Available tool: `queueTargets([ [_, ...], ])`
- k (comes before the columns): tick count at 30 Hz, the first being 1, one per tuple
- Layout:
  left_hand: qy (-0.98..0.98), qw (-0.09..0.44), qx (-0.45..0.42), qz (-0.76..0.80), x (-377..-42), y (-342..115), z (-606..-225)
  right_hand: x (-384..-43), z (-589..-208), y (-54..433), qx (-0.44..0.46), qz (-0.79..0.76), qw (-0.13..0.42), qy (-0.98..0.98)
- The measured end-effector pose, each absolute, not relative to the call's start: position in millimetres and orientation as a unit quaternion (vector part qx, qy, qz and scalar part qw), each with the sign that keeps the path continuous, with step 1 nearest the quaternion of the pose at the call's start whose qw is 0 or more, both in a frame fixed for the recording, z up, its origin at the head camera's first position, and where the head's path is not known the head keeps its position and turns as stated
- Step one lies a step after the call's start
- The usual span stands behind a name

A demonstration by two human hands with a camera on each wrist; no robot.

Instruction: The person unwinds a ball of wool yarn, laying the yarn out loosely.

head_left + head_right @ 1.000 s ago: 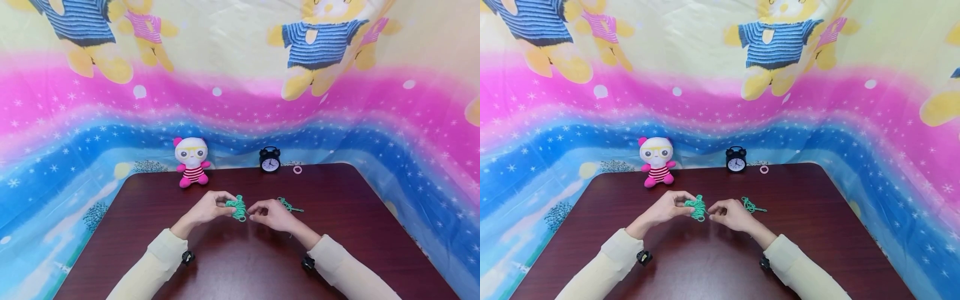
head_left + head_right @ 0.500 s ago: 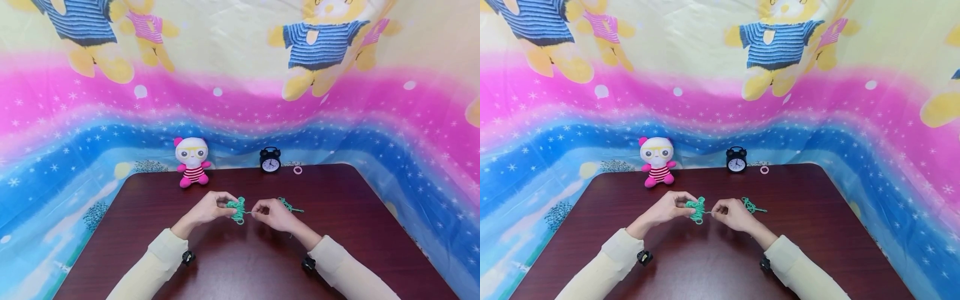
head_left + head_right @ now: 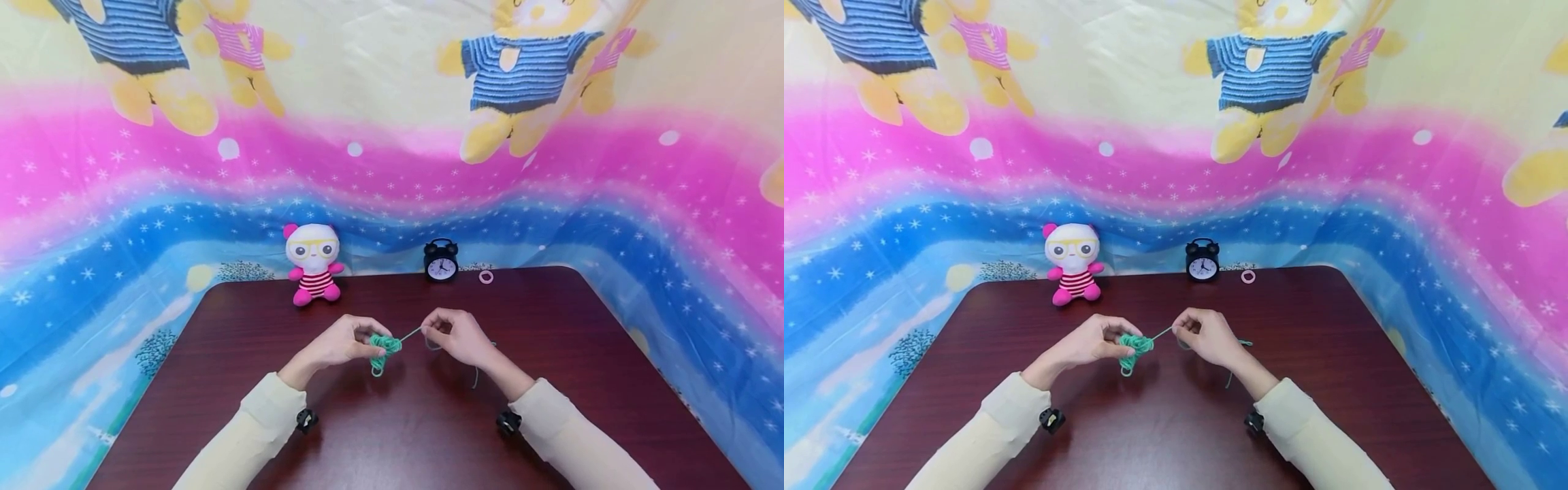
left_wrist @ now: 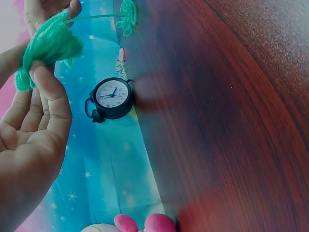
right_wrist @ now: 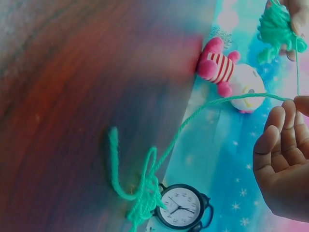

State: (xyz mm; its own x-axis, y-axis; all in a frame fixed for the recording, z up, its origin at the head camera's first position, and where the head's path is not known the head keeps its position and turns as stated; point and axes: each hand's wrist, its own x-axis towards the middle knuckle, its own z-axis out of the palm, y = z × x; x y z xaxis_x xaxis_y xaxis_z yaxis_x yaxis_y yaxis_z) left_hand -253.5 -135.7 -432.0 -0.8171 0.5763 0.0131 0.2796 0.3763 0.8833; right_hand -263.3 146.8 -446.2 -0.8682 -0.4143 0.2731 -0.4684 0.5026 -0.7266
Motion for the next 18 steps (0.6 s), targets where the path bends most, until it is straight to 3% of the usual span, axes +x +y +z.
queueTargets([
  [8, 0.818, 0.183, 0.285, 0.465, -254.0, -137.1, -431.2, -266.4, -437.9, 153.7, 0.226, 0.428, 0.067, -0.872],
  [18, 0.805, 0.154, 0.293, 0.492, -252.9, -142.7, -428.3, -275.1, -439.7, 170.5, 0.192, 0.437, 0.083, -0.875],
])
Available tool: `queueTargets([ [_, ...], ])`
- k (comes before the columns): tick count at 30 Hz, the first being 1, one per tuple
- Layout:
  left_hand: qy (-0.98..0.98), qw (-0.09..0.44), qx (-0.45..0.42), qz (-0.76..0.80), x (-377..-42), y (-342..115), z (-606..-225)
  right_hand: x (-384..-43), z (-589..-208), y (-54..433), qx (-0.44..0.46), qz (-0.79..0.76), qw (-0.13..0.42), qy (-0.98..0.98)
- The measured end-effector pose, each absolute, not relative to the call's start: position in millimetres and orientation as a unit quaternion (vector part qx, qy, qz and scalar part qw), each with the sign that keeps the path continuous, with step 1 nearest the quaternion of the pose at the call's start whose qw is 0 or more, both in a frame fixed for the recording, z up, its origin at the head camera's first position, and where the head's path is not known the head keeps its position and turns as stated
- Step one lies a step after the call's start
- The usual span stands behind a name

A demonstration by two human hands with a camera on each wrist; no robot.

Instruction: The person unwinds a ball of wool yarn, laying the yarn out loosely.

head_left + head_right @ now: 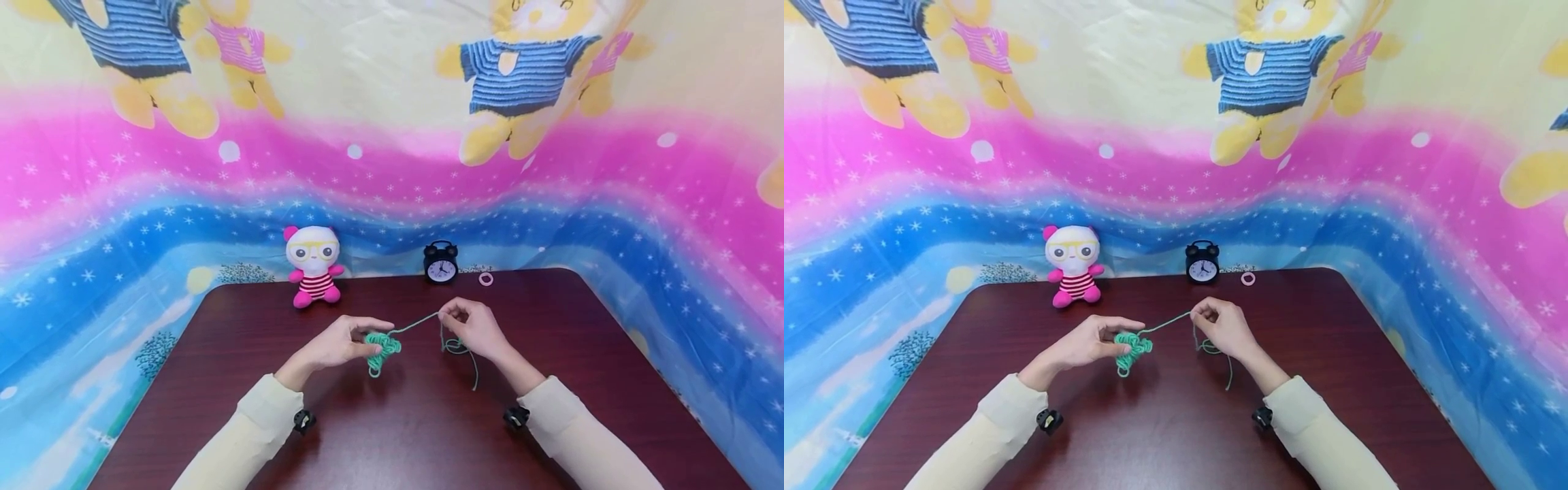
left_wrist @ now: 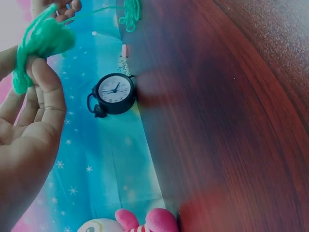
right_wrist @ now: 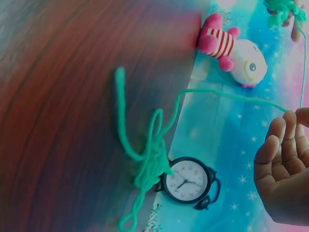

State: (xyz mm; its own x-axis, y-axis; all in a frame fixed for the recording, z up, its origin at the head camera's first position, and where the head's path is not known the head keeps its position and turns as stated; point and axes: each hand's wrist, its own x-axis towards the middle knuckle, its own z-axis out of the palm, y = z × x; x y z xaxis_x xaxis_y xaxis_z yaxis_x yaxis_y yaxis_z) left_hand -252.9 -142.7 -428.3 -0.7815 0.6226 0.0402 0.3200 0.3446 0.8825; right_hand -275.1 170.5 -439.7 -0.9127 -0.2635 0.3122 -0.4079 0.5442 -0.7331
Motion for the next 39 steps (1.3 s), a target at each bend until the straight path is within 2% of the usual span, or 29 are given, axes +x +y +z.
queueTargets([
  [11, 0.78, 0.097, 0.261, 0.561, -252.9, -145.8, -428.1, -284.2, -447.5, 193.4, 0.162, 0.424, 0.103, -0.885],
  [27, 0.774, 0.131, 0.216, 0.58, -254.0, -147.2, -428.9, -293.5, -436.6, 229.0, 0.083, 0.442, 0.139, -0.883],
  [39, 0.777, 0.119, 0.227, 0.575, -253.8, -149.2, -432.4, -299.5, -433.8, 256.3, 0.021, 0.459, 0.162, -0.873],
])
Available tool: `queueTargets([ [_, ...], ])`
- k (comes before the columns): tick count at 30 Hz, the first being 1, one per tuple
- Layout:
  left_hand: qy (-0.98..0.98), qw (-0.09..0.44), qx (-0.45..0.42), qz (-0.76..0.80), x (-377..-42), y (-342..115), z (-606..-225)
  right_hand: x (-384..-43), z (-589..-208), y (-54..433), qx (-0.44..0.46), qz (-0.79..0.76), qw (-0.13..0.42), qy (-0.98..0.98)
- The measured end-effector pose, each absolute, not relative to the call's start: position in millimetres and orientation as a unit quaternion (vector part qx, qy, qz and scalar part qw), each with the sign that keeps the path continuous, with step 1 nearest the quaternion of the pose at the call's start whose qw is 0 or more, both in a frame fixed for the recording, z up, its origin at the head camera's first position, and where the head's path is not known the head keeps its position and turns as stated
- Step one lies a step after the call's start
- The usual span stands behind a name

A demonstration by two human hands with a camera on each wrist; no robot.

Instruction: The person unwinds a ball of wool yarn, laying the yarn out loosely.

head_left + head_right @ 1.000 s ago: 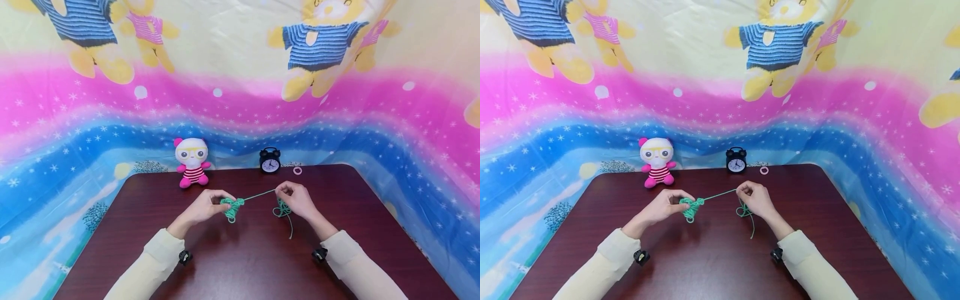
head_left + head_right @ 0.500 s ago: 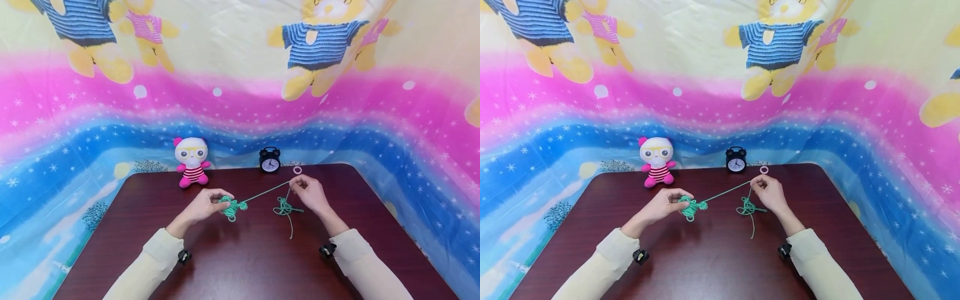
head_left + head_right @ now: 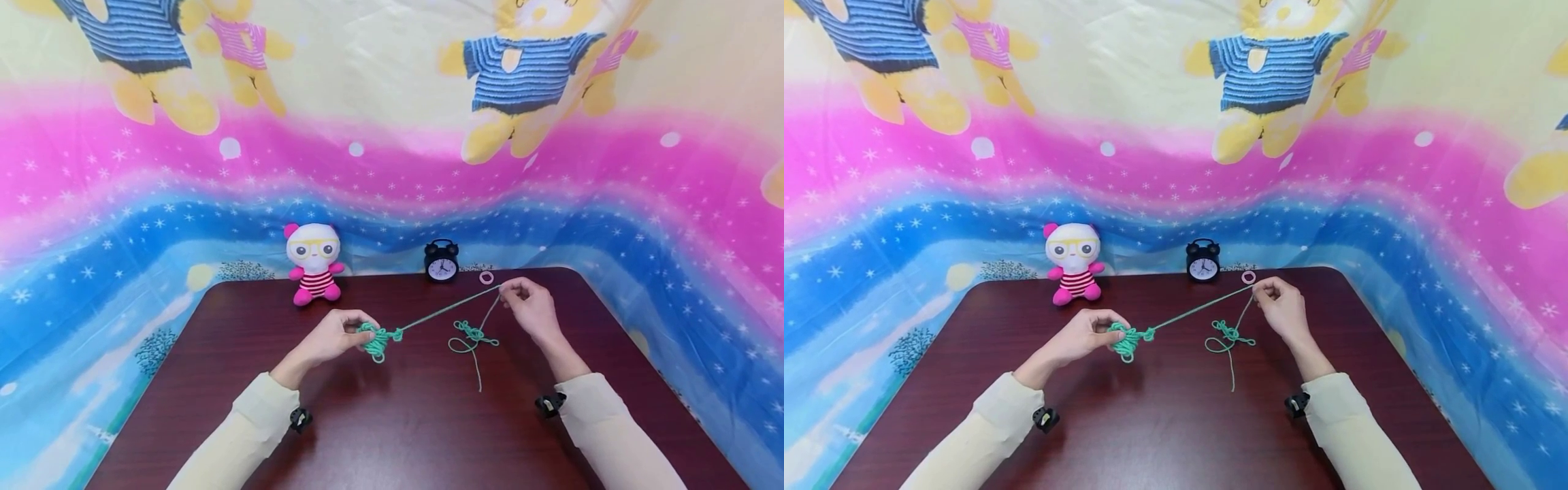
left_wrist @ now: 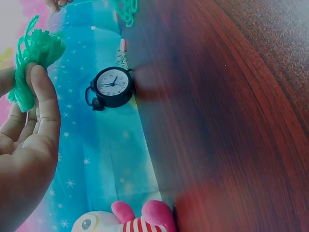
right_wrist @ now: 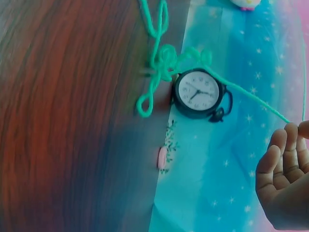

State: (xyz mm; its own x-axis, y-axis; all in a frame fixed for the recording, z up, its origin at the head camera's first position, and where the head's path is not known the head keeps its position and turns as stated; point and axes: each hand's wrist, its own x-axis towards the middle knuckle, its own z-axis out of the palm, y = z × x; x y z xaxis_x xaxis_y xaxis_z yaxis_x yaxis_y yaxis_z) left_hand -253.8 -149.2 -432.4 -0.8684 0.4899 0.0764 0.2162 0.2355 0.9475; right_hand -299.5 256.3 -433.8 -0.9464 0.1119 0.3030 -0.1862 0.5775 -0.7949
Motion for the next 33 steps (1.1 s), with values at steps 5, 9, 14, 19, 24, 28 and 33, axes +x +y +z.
queueTargets([
  [5, 0.778, 0.122, 0.225, 0.574, -253.5, -149.9, -432.5, -300.6, -432.9, 267.6, -0.004, 0.466, 0.171, -0.868],
  [9, 0.783, 0.127, 0.221, 0.567, -254.1, -150.6, -432.5, -300.7, -430.2, 275.4, -0.03, 0.467, 0.18, -0.865],
  [14, 0.793, 0.128, 0.224, 0.552, -254.6, -151.6, -431.4, -301.5, -430.3, 284.5, -0.054, 0.459, 0.189, -0.867],
  [19, 0.798, 0.123, 0.24, 0.539, -253.1, -152.0, -430.7, -299.2, -434.3, 290.7, -0.057, 0.447, 0.165, -0.877],
  [24, 0.8, 0.116, 0.242, 0.536, -253.1, -150.9, -430.7, -298.4, -437.1, 291.6, -0.052, 0.452, 0.161, -0.876],
  [28, 0.814, 0.11, 0.232, 0.521, -253.9, -149.6, -430.3, -298.1, -436.7, 291.8, -0.048, 0.453, 0.165, -0.875],
  [33, 0.825, 0.1, 0.223, 0.509, -253.6, -149.2, -428.4, -296.5, -438.1, 293.4, -0.024, 0.436, 0.14, -0.889],
])
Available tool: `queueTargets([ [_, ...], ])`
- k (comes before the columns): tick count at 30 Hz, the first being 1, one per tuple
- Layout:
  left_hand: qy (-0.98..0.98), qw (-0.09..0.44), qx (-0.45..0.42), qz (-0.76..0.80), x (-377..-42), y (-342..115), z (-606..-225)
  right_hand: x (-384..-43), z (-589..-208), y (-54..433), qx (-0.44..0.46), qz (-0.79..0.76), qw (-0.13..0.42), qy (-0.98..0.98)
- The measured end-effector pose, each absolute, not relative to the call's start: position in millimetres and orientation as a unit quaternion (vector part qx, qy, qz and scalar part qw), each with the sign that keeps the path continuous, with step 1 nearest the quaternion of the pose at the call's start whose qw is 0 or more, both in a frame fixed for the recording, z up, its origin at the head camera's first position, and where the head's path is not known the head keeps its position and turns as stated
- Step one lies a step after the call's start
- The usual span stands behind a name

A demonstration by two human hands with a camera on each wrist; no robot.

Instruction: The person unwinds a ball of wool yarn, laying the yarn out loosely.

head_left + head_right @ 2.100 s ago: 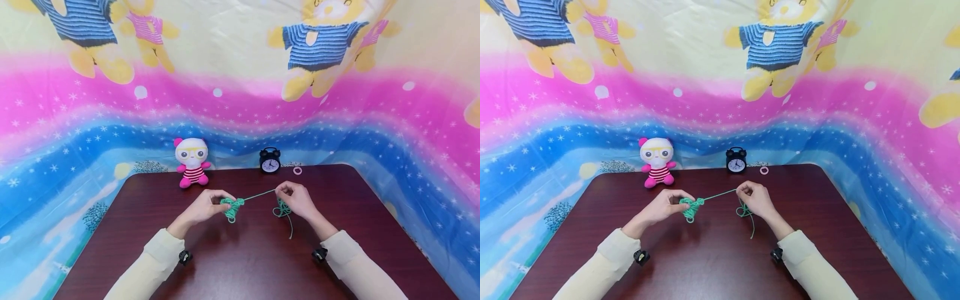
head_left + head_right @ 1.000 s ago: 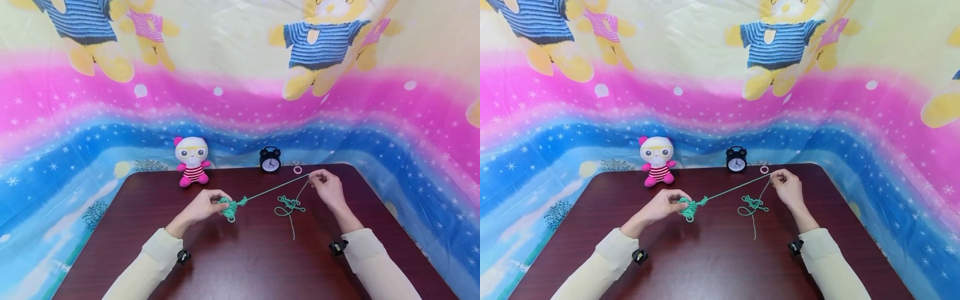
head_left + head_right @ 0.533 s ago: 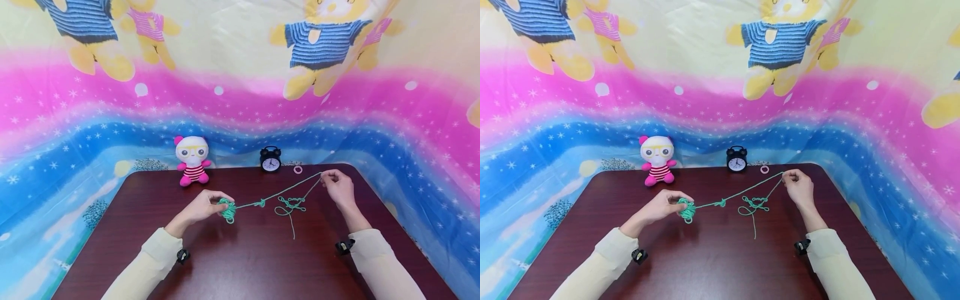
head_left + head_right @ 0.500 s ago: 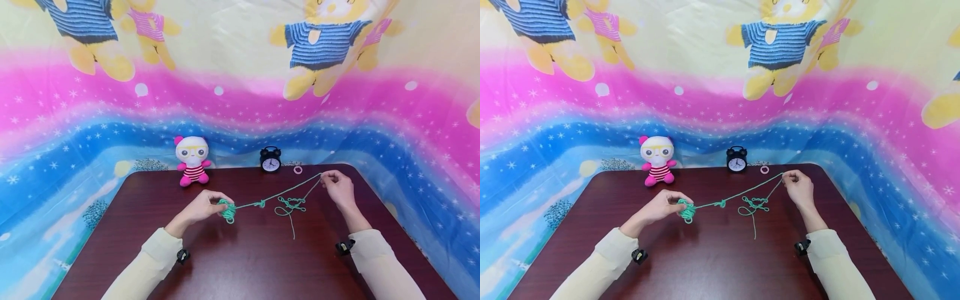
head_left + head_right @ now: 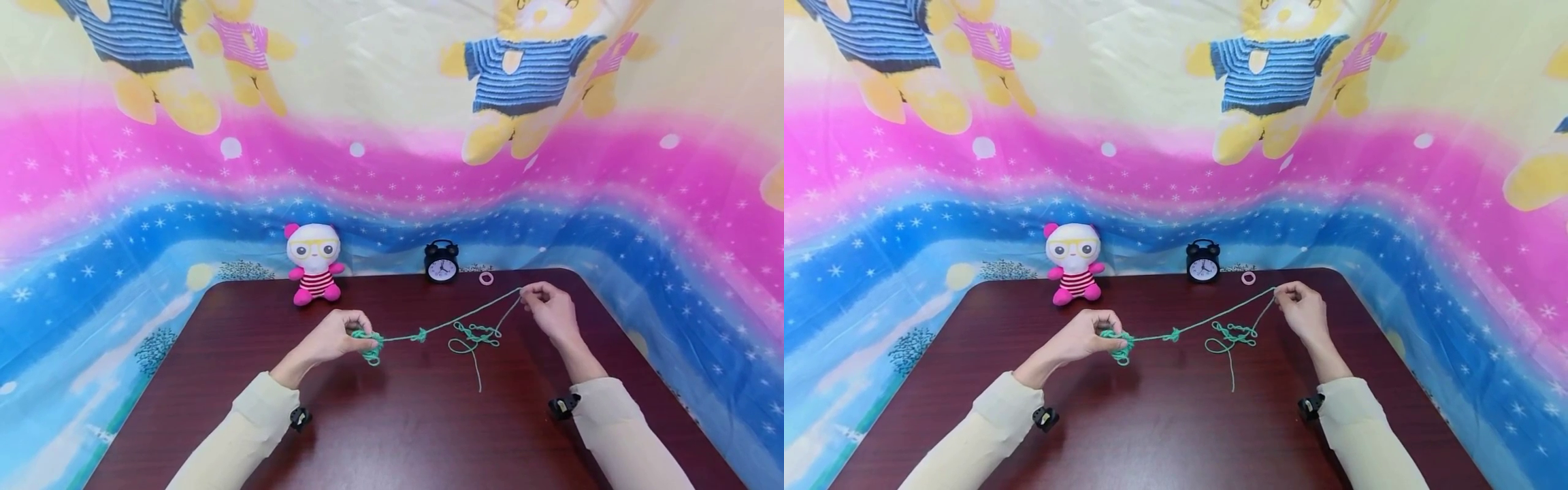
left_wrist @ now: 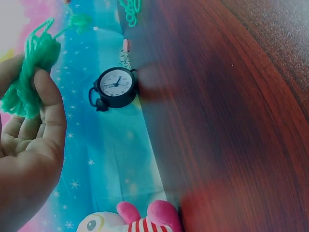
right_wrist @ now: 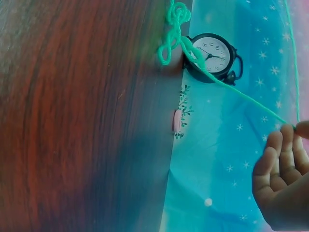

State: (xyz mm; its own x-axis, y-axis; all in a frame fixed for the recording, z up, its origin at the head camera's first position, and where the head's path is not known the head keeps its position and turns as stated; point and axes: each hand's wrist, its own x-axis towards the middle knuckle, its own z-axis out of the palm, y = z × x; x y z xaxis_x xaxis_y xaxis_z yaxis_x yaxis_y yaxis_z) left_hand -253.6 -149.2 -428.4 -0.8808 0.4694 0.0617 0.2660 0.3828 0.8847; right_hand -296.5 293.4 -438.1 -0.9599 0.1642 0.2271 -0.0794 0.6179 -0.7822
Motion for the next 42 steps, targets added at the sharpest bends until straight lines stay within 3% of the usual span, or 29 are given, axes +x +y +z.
queueTargets([
  [9, 0.827, 0.093, 0.23, 0.505, -251.9, -147.8, -423.9, -296.0, -448.6, 297.8, 0.036, 0.387, 0.032, -0.921],
  [23, 0.825, 0.07, 0.224, 0.515, -252.2, -142.1, -422.2, -286.7, -450.5, 257.1, 0.114, 0.381, 0.028, -0.917],
  [42, 0.822, 0.052, 0.232, 0.518, -250.6, -135.7, -417.8, -267.1, -456.8, 178.1, 0.276, 0.373, -0.033, -0.885],
])
